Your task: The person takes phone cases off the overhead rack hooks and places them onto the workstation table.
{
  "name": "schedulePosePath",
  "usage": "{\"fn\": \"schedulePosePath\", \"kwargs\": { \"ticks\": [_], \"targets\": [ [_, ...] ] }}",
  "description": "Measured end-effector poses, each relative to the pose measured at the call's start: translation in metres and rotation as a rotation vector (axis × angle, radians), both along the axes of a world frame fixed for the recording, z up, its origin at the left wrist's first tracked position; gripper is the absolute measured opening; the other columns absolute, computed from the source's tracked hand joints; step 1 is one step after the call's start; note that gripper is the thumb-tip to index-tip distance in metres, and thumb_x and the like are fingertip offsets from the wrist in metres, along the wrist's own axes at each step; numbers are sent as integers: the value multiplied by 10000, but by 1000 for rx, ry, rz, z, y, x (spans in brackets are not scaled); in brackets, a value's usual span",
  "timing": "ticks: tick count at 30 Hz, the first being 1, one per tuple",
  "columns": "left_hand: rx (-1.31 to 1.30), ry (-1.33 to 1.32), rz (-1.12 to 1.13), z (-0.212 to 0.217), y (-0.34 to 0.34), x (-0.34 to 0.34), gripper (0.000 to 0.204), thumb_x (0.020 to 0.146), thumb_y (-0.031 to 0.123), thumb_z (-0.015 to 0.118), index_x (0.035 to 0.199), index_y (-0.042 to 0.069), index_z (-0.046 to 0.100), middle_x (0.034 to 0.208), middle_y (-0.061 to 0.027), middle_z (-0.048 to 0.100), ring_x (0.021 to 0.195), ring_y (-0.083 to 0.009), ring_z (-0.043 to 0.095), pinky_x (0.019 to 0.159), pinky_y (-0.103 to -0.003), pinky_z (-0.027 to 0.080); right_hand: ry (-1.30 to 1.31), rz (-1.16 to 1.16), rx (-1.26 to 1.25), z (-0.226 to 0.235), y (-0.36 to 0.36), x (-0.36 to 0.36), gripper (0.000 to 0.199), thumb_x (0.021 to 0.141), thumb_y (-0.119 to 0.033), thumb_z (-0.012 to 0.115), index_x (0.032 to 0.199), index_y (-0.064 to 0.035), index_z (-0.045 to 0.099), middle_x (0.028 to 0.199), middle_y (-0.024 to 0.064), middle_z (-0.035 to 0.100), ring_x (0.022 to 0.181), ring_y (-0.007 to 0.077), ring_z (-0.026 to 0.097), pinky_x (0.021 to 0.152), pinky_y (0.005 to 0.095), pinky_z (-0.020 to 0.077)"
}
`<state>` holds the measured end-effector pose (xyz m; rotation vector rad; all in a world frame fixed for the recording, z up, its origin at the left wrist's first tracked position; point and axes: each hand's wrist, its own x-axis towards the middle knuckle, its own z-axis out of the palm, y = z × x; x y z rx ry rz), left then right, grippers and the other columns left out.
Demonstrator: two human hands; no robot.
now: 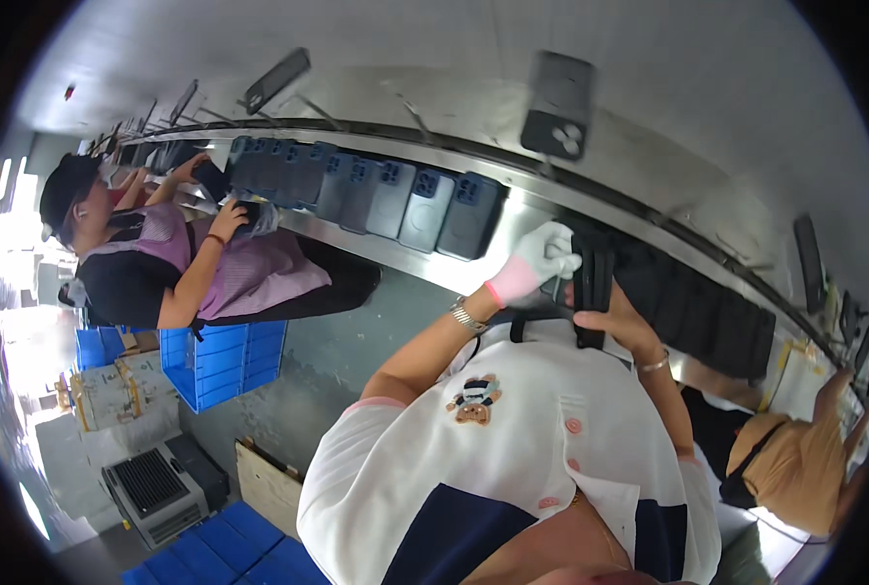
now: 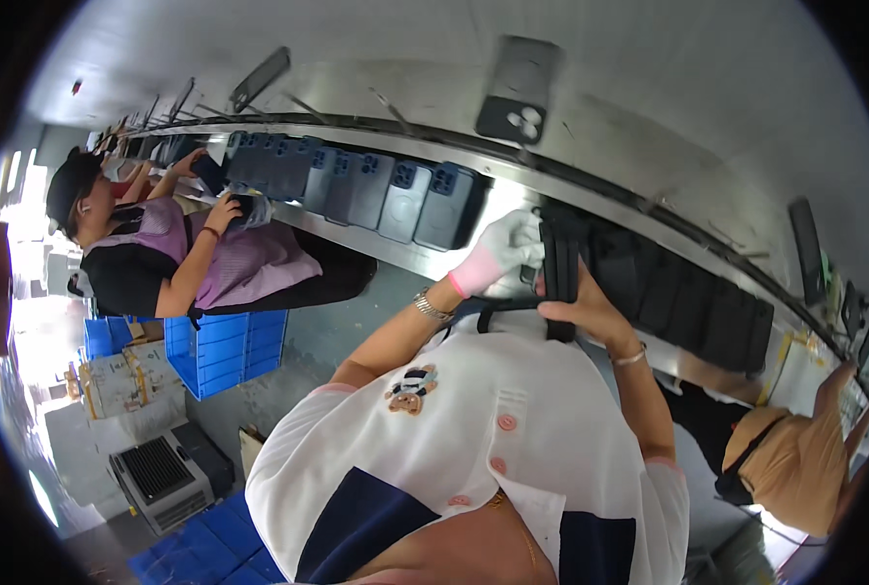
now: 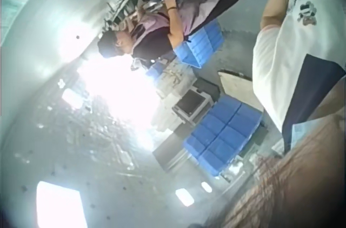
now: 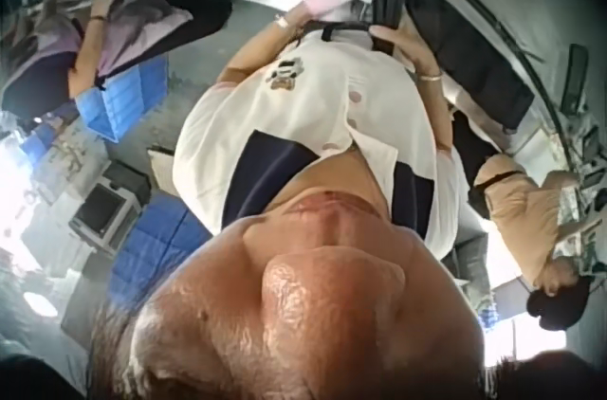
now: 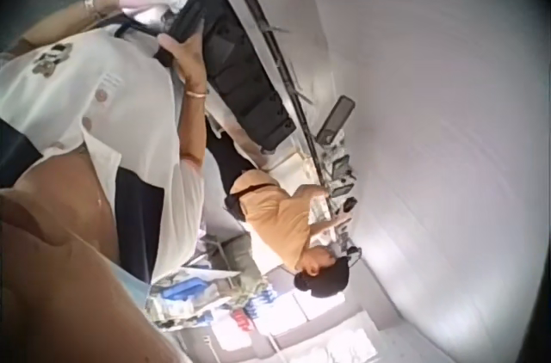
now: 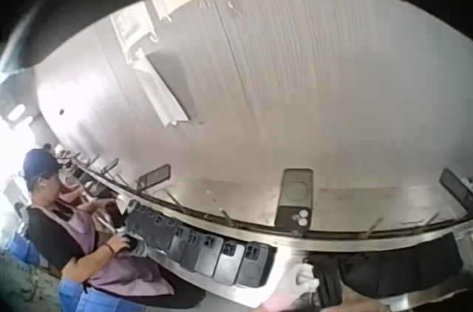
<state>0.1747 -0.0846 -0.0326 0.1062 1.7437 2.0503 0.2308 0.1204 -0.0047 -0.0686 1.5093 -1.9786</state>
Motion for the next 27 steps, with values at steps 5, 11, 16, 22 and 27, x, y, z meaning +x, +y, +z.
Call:
{"fn": "schedulePosePath", "kwargs": {
  "ticks": [5, 11, 16, 22, 27],
  "targets": [
    [-416, 467, 531, 16, -103, -68, 1126, 712, 174, 838, 1496, -58, 63, 1488, -241, 264, 1398, -303, 285, 1137, -407, 286, 96, -20, 40, 24, -14, -11, 753, 675, -180, 824, 1314, -47, 448, 1177, 46, 533, 1097, 146, 513, 985, 306, 408],
    [116, 273, 348, 26, -73, -155, 742, 820, 147, 762, 1406, -43, 348, 1270, -163, 531, 1121, -193, 555, 937, -323, 468, 449, -340, 60, 103, -19, -70, 742, 683, -131, 811, 1331, -66, 456, 1277, 38, 508, 1201, 158, 472, 1046, 303, 357],
    [32, 203, 542, 27, 32, -190, 568, 856, 98, 720, 1326, -40, 433, 1043, -103, 619, 998, -162, 602, 886, -274, 487, 673, -539, 301, 115, 24, -106, 688, 694, -74, 790, 1307, -51, 478, 1288, 32, 510, 1189, 162, 477, 1029, 305, 374],
    [615, -86, -22, 33, 60, -191, 327, 949, 94, 579, 1250, 15, 478, 1063, -78, 626, 1071, -212, 601, 976, -346, 466, 841, -512, 465, 103, 78, -93, 659, 676, -26, 792, 1274, -61, 516, 1264, 26, 541, 1115, 133, 506, 973, 303, 429],
    [321, 286, -216, 33, 105, -165, 215, 933, 61, 596, 1118, 42, 488, 1092, -85, 598, 1146, -208, 571, 1015, -348, 436, 703, -548, 422, 120, 152, -88, 674, 677, -72, 813, 1283, -53, 521, 1257, 39, 553, 1103, 159, 541, 995, 319, 426]
  ]
}}
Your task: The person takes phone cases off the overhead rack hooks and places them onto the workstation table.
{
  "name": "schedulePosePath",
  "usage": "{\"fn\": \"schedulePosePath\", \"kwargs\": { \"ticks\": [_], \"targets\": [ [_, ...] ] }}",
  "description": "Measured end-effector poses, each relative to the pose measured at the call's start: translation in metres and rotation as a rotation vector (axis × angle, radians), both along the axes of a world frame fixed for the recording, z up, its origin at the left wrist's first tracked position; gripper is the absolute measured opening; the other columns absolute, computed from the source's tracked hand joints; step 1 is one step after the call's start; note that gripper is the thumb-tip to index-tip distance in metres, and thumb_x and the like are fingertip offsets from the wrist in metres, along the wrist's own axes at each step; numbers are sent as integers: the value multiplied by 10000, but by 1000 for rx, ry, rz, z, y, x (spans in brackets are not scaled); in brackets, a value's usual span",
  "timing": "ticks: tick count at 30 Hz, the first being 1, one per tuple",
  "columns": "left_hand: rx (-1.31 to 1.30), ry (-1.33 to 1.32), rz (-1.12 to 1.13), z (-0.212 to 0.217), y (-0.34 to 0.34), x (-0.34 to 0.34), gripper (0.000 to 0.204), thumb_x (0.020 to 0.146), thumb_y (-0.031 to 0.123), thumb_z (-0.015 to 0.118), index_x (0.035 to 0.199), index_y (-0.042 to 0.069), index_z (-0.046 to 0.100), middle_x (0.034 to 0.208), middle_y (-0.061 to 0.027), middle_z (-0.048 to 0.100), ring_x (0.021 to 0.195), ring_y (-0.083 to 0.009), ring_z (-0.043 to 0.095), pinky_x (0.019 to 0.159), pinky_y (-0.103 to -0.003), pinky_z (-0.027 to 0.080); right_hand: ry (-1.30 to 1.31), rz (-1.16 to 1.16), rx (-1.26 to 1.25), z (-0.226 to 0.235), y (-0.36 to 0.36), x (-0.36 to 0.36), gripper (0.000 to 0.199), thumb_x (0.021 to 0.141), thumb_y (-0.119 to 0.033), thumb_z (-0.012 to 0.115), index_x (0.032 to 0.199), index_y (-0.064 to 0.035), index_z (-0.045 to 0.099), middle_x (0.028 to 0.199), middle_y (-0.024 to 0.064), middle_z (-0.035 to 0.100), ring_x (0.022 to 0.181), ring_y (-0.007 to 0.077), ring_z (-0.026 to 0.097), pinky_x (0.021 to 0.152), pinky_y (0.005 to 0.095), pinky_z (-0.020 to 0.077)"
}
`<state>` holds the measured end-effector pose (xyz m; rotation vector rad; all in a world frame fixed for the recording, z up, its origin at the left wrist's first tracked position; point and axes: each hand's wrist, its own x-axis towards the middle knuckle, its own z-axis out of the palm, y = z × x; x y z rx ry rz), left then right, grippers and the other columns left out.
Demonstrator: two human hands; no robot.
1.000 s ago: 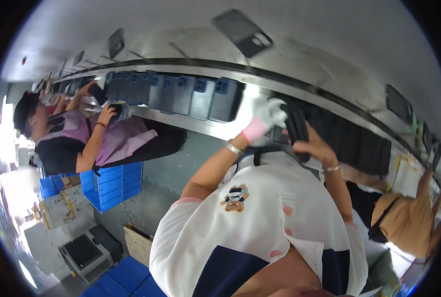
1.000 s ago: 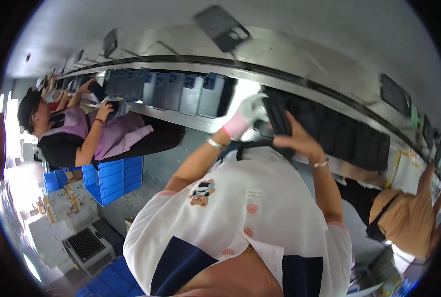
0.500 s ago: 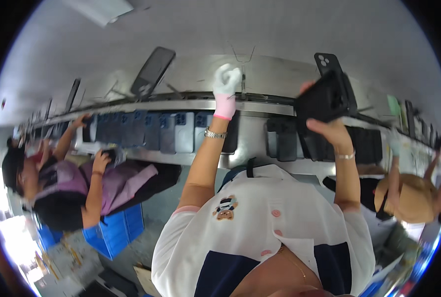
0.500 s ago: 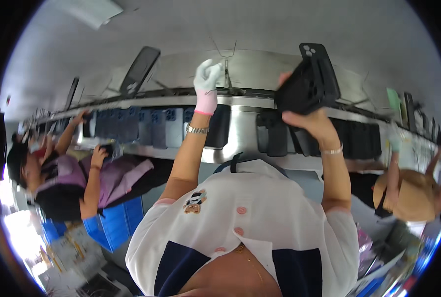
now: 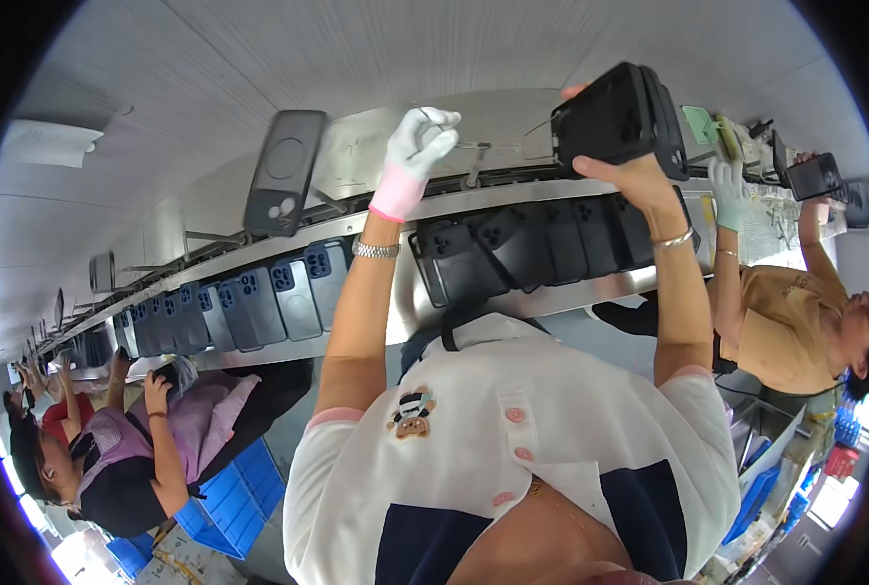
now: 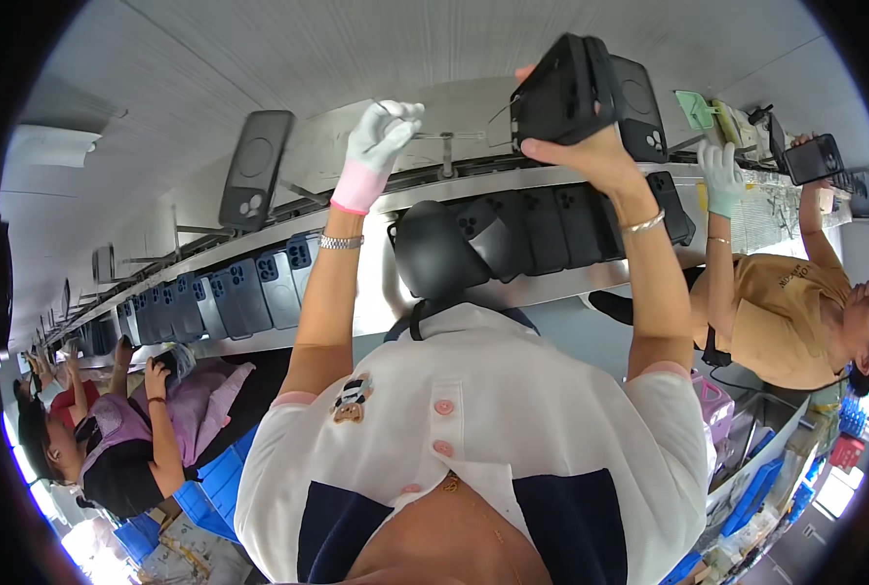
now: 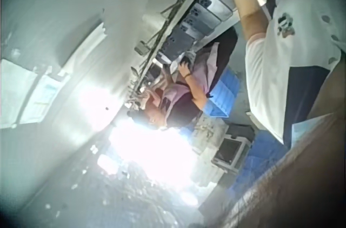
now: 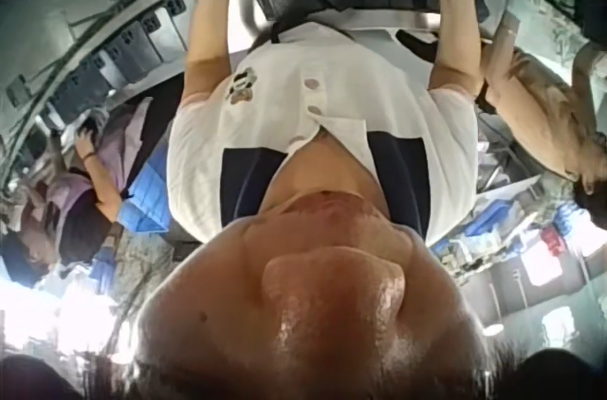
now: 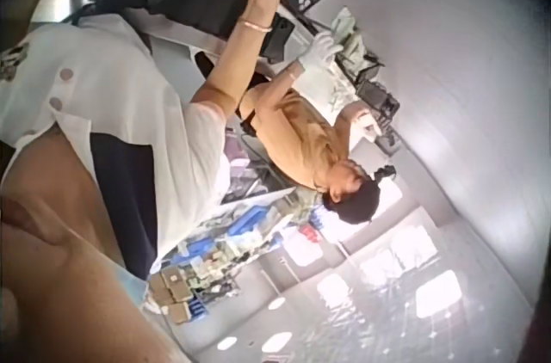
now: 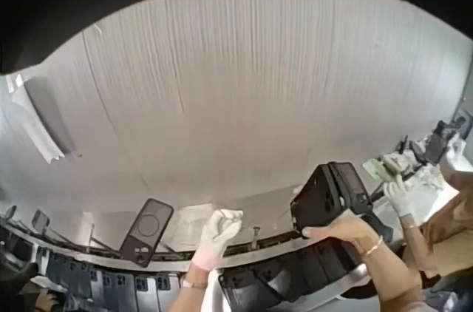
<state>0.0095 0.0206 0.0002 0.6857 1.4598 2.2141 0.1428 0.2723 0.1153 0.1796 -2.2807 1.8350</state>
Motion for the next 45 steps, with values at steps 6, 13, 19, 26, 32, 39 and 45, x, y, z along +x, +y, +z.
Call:
{"fn": "schedulePosePath", "kwargs": {
  "ticks": [6, 13, 19, 26, 32, 39, 45],
  "targets": [
    [37, 33, -37, 5, 83, 28, 298, 841, -4, 689, 1034, 43, 467, 1055, -72, 575, 1010, -121, 575, 902, -272, 484, -36, 10, 396, 19, 39, -16, 780, 624, -156, 828, 1309, -27, 478, 1269, 93, 549, 1190, 232, 500, 1034, 341, 361],
    [-335, 317, -39, 2, 188, 50, 533, 723, 179, 825, 1155, 23, 555, 1059, -78, 670, 943, -192, 650, 865, -304, 505, -98, 102, 1155, 7, 101, -25, 770, 554, -212, 805, 1259, -78, 525, 1173, 109, 586, 1085, 310, 497, 938, 401, 369],
    [-261, -62, -84, -32, 205, 93, 761, 785, 167, 790, 1416, -7, 404, 1329, -163, 543, 1200, -237, 546, 1005, -348, 456, -145, -91, 1068, 5, 195, 10, 899, 541, -301, 840, 1313, -15, 479, 1234, 172, 548, 1198, 351, 472, 1050, 422, 338],
    [-209, -405, -72, -90, 21, 111, 421, 905, 57, 632, 1310, 17, 528, 1134, -72, 641, 1053, -137, 613, 936, -278, 492, -50, -185, 142, 15, 172, 57, 1043, 640, -501, 864, 1404, 39, 402, 1373, 118, 502, 1244, 217, 506, 1076, 349, 371],
    [-488, -268, 727, -53, -152, 90, 776, 780, 213, 792, 1385, -21, 366, 1208, -163, 545, 1128, -245, 548, 998, -358, 449, 47, 69, -102, 14, 18, 16, 1256, 461, -704, 845, 1392, 2, 384, 1233, 57, 527, 1134, 158, 522, 970, 308, 425],
    [-324, 34, 1269, -6, -240, 13, 1163, 726, 237, 840, 1494, -54, 16, 1506, -261, 198, 1392, -325, 266, 1144, -378, 246, 79, 462, -173, 24, -140, -63, 1097, 645, -508, 863, 1456, -37, 294, 1375, 96, 479, 1324, 223, 435, 1103, 362, 339],
    [-55, -44, 905, -3, -218, -25, 258, 951, 77, 538, 1204, 29, 550, 1000, -24, 588, 782, -73, 540, 707, -225, 446, 125, 393, 47, 4, -170, -135, 970, 652, -326, 891, 1421, -87, 348, 1411, 61, 465, 1322, 181, 430, 1112, 340, 330]
  ]
}}
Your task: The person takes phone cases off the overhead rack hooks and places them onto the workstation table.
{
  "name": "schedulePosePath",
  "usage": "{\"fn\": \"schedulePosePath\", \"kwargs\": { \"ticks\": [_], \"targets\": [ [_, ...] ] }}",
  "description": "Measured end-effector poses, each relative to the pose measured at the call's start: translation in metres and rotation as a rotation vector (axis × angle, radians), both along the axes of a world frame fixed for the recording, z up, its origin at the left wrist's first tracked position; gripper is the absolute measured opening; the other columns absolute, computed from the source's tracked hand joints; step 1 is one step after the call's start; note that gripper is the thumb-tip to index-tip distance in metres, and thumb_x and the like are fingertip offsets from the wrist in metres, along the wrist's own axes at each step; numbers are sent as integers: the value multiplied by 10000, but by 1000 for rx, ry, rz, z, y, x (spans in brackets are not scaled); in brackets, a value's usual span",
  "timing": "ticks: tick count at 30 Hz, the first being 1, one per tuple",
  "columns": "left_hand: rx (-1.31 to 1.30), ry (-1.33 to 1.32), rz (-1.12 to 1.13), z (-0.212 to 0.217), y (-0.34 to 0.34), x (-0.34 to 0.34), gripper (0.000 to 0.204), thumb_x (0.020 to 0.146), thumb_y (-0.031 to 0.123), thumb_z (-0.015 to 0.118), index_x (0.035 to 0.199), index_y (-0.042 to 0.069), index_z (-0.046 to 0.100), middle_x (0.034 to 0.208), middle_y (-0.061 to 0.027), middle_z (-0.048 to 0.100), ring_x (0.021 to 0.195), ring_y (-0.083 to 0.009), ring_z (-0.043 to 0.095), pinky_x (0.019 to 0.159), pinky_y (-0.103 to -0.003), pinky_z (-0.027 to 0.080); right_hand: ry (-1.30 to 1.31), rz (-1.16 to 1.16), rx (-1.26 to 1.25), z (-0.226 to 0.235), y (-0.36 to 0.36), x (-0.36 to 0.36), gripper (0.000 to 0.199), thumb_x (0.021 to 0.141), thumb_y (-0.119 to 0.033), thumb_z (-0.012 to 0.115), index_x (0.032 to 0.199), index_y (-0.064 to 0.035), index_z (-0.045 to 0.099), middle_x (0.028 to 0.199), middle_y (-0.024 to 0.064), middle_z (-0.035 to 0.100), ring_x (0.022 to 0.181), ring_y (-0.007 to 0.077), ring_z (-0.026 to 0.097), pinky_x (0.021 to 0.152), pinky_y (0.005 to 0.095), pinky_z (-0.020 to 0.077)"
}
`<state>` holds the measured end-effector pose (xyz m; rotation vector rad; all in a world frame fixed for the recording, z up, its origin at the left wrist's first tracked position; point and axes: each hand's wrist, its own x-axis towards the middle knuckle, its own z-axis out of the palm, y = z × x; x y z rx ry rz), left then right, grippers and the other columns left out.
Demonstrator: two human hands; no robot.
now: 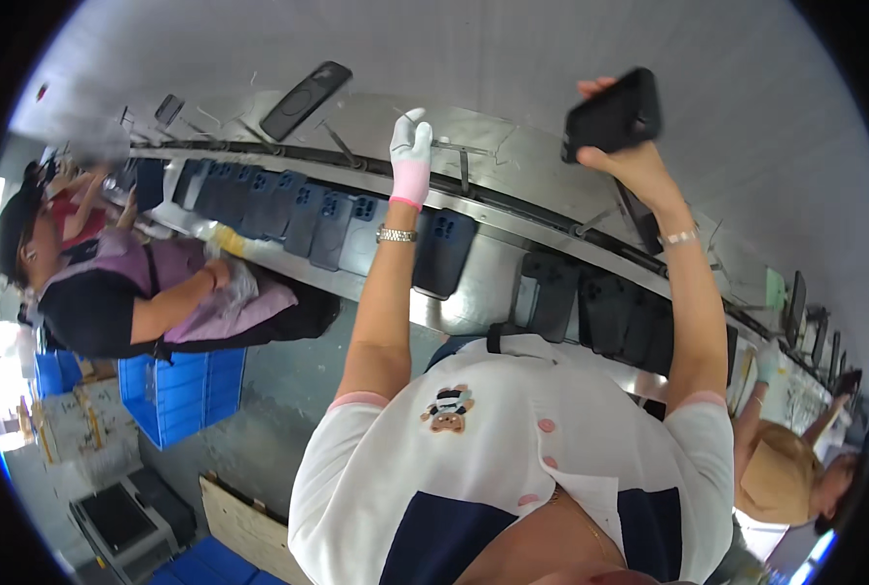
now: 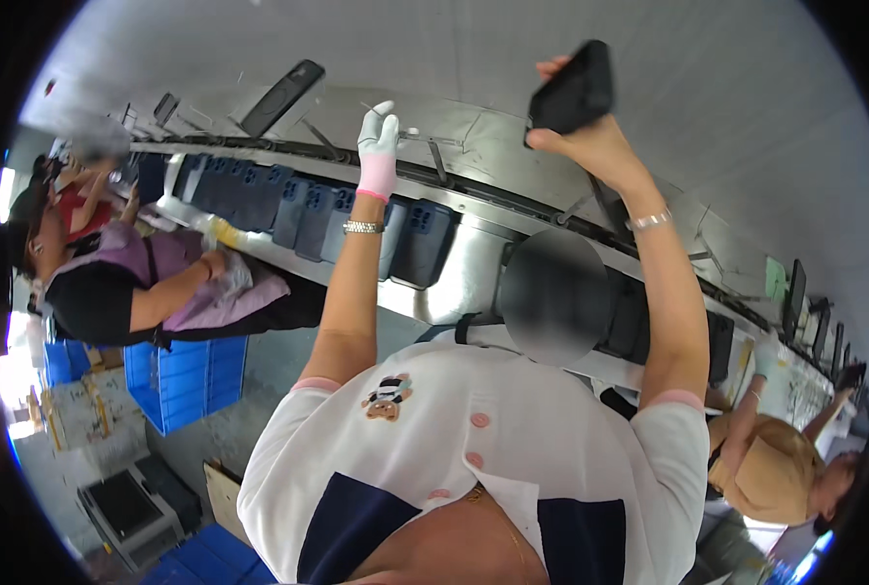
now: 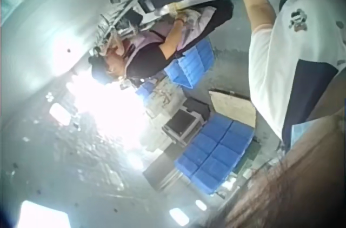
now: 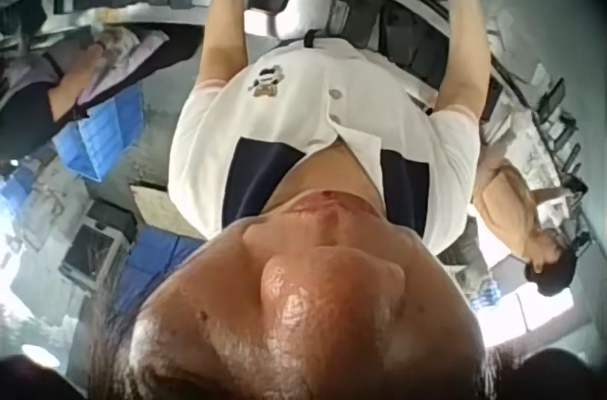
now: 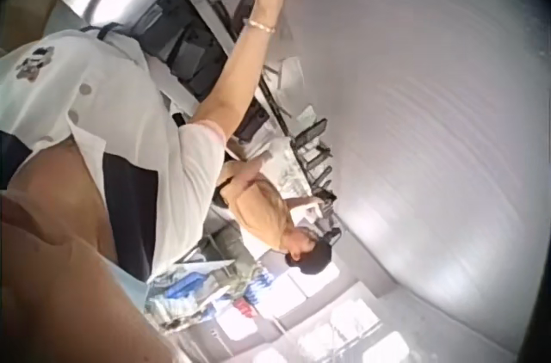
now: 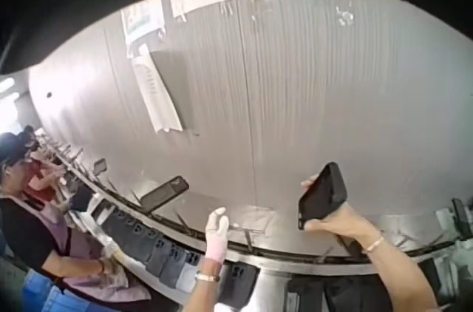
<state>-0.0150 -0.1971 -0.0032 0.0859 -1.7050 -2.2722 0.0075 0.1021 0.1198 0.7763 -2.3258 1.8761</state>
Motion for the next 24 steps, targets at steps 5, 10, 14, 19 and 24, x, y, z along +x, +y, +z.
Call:
{"fn": "schedulePosePath", "kwargs": {
  "ticks": [5, 10, 14, 19, 24],
  "targets": [
    [-85, 2, -322, 6, 43, 17, 288, 950, 84, 564, 1226, 9, 527, 1108, -70, 616, 920, -108, 617, 818, -247, 487, -167, 114, 51, -5, 25, 9, 947, 601, -294, 913, 1378, -112, 403, 1391, 31, 469, 1243, 165, 466, 1065, 334, 378],
    [-107, 61, -411, 14, 102, 40, 299, 930, 77, 614, 1186, -33, 506, 1101, -96, 633, 980, -113, 611, 833, -240, 490, -88, -14, -105, -12, 72, 61, 948, 566, -313, 928, 1351, -118, 435, 1329, 31, 512, 1218, 190, 483, 1048, 354, 397],
    [-145, 55, -561, 17, 155, 43, 229, 907, 47, 631, 1096, -21, 521, 985, -51, 633, 887, -80, 601, 806, -229, 500, -10, -198, 374, 3, 84, 70, 1012, 540, -301, 932, 1379, -83, 408, 1314, 89, 520, 1248, 247, 476, 1064, 372, 382],
    [-287, 235, -665, 17, 224, 53, 232, 884, 16, 639, 1081, -11, 521, 909, -13, 606, 862, -60, 586, 802, -225, 494, 55, -261, 791, 8, 110, 76, 984, 487, -214, 914, 1341, -60, 449, 1249, 121, 533, 1199, 333, 461, 1040, 423, 403],
    [-16, 2, -861, 9, 295, 54, 251, 904, 71, 666, 1106, -1, 535, 946, -25, 625, 880, -74, 597, 806, -236, 503, -194, -291, 275, 8, 265, 140, 917, 601, -202, 889, 1380, -65, 425, 1369, 77, 508, 1288, 212, 461, 1055, 354, 398]
  ]
}}
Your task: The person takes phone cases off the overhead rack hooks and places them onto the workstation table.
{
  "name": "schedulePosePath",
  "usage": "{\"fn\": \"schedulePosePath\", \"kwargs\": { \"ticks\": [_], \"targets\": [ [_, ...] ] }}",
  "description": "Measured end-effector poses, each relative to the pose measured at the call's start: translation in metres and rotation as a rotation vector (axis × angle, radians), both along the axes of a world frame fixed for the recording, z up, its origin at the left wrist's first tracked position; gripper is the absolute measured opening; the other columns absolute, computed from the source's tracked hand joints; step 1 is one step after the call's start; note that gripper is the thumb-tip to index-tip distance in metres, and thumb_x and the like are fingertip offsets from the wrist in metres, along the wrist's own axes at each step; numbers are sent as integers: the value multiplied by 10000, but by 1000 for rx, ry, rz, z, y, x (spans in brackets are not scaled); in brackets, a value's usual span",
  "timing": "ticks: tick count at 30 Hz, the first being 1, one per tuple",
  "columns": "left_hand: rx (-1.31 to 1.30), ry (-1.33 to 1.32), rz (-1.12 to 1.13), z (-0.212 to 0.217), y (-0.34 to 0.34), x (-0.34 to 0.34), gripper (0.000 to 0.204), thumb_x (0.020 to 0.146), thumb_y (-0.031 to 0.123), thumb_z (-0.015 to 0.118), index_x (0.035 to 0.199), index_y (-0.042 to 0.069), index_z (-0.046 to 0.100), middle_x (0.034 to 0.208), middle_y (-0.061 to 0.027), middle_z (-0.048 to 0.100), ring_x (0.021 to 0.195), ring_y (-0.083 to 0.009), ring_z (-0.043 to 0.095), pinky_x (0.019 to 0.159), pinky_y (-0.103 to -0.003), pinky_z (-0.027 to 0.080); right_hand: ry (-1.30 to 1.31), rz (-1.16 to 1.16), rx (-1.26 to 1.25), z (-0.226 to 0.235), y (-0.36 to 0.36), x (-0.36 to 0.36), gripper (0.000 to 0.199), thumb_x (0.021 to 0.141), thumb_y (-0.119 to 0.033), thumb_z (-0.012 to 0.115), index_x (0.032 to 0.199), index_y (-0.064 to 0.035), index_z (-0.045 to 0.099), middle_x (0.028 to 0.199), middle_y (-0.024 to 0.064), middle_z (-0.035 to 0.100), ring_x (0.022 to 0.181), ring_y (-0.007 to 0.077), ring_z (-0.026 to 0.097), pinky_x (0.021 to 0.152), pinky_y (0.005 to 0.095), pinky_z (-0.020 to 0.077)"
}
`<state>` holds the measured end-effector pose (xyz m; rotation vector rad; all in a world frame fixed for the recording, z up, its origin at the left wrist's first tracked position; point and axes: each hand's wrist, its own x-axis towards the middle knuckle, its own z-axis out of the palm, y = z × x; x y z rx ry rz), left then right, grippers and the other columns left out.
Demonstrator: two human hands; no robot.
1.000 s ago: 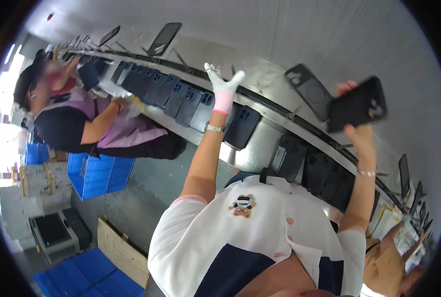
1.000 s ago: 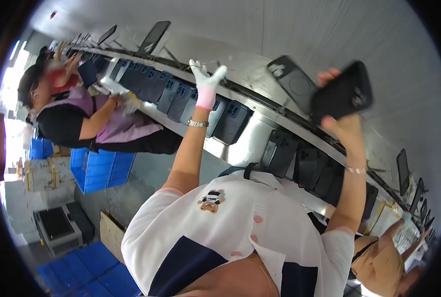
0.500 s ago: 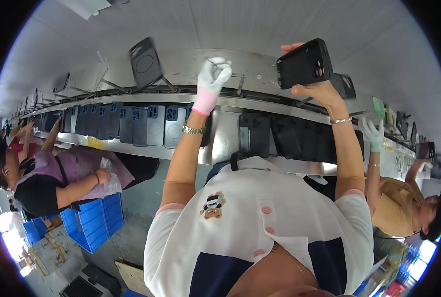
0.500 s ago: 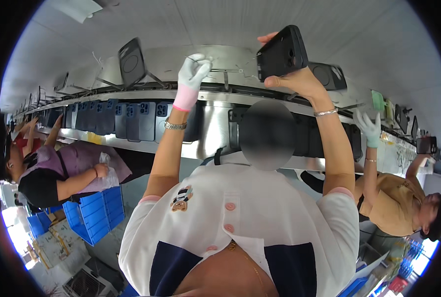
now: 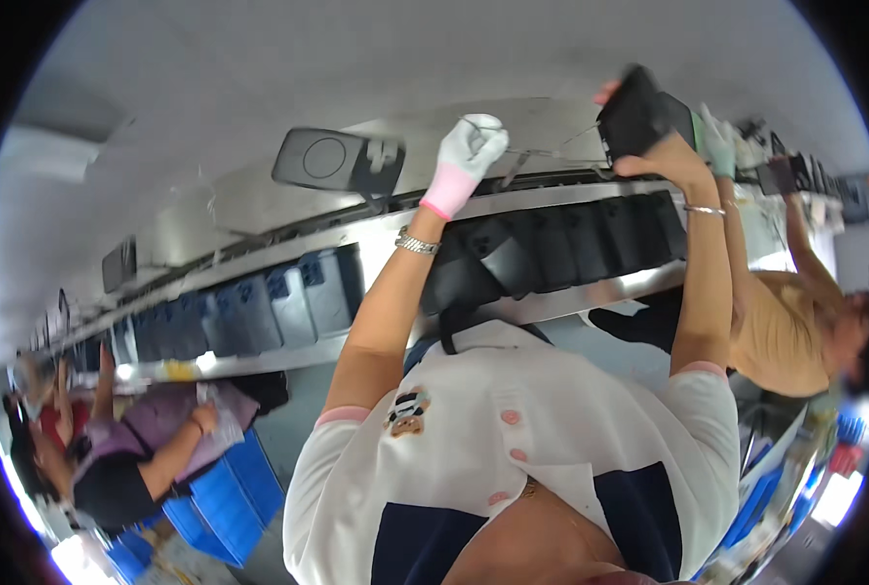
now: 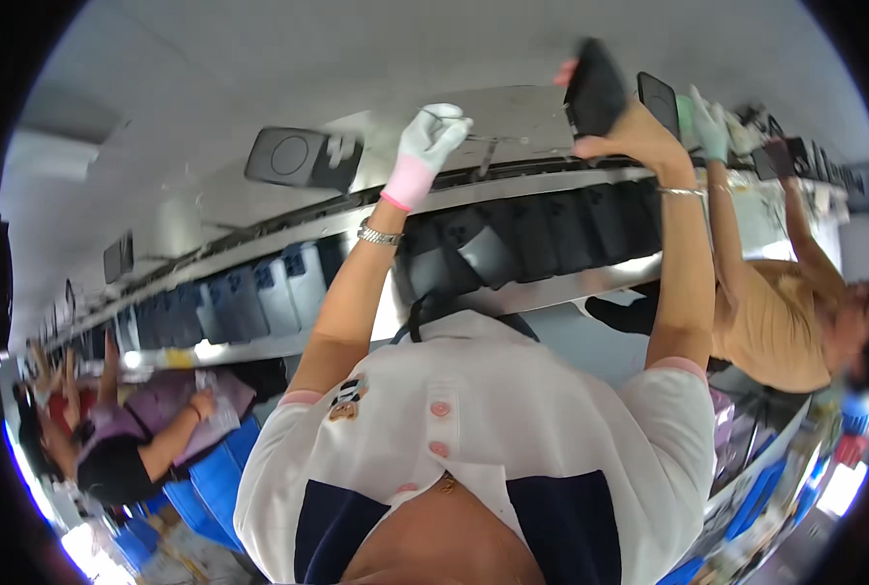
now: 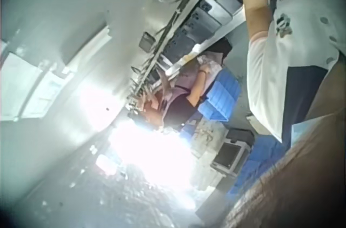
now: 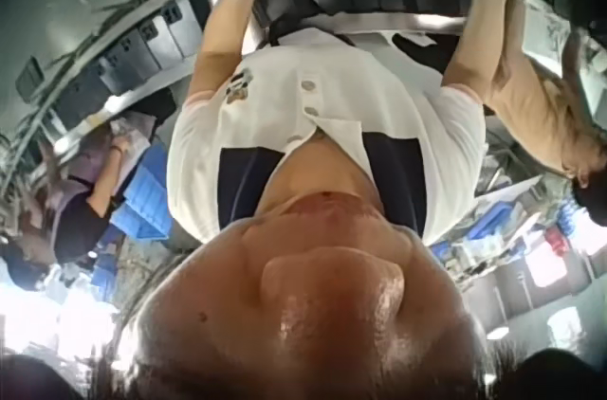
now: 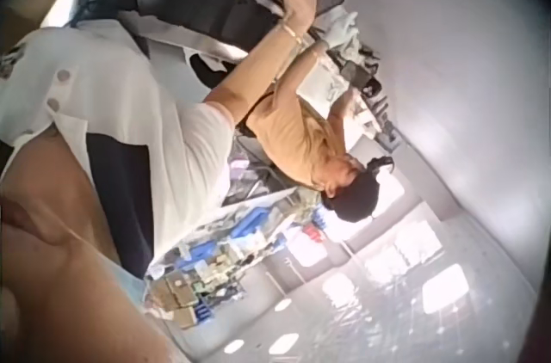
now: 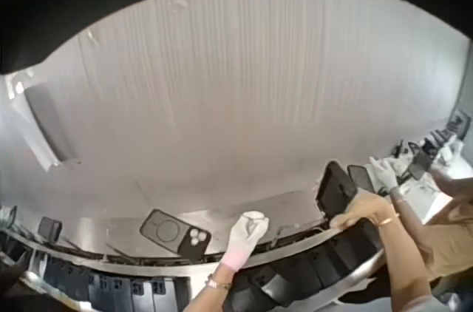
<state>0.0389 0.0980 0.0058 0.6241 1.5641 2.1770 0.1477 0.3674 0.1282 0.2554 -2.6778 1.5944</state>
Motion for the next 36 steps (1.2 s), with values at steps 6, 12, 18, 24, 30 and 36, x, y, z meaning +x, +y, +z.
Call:
{"fn": "schedulePosePath", "kwargs": {
  "ticks": [6, 12, 18, 24, 30, 36],
  "targets": [
    [-41, 92, -150, -1, 93, -3, 231, 945, 102, 613, 1149, 15, 545, 1041, -73, 660, 946, -101, 604, 849, -255, 487, 171, -260, -226, -25, 41, 68, 974, 473, -97, 925, 1330, -54, 464, 1285, 59, 545, 1242, 180, 489, 1078, 333, 365],
    [-70, 342, -49, 7, 187, 33, 233, 845, 19, 676, 1058, 27, 584, 911, 0, 637, 830, -75, 580, 775, -247, 498, 85, -215, 602, -15, 66, 35, 921, 521, -219, 889, 1318, -44, 462, 1280, 158, 506, 1233, 359, 429, 1072, 429, 328],
    [-193, 395, -78, -18, 266, 48, 330, 752, 96, 764, 1020, 15, 590, 929, -73, 677, 826, -116, 613, 768, -289, 508, -44, -218, 820, -14, 130, 36, 914, 498, -200, 889, 1297, -70, 463, 1232, 128, 515, 1200, 353, 448, 1033, 448, 337],
    [-160, 231, -97, -13, 352, 83, 412, 735, 144, 780, 1083, 32, 589, 956, -104, 681, 893, -176, 655, 796, -316, 513, -117, -304, 958, -28, 211, 54, 912, 521, -280, 885, 1294, -57, 455, 1245, 145, 504, 1183, 371, 458, 1002, 478, 354],
    [-176, 243, -451, -63, 318, 142, 465, 858, 115, 692, 1286, 19, 538, 1139, -113, 645, 1037, -212, 624, 900, -331, 500, -185, -471, 687, -44, 347, 69, 942, 699, -738, 657, 1178, 68, 564, 1018, 191, 634, 947, 279, 608, 827, 386, 460],
    [-223, -128, -352, -90, 88, 132, 374, 912, 129, 656, 1270, 47, 582, 1155, -79, 666, 1075, -141, 619, 973, -310, 481, -307, -828, 1101, -27, 443, 89, 674, 865, -606, 603, 995, 49, 689, 808, 140, 696, 756, 227, 656, 709, 377, 505]
  ]
}}
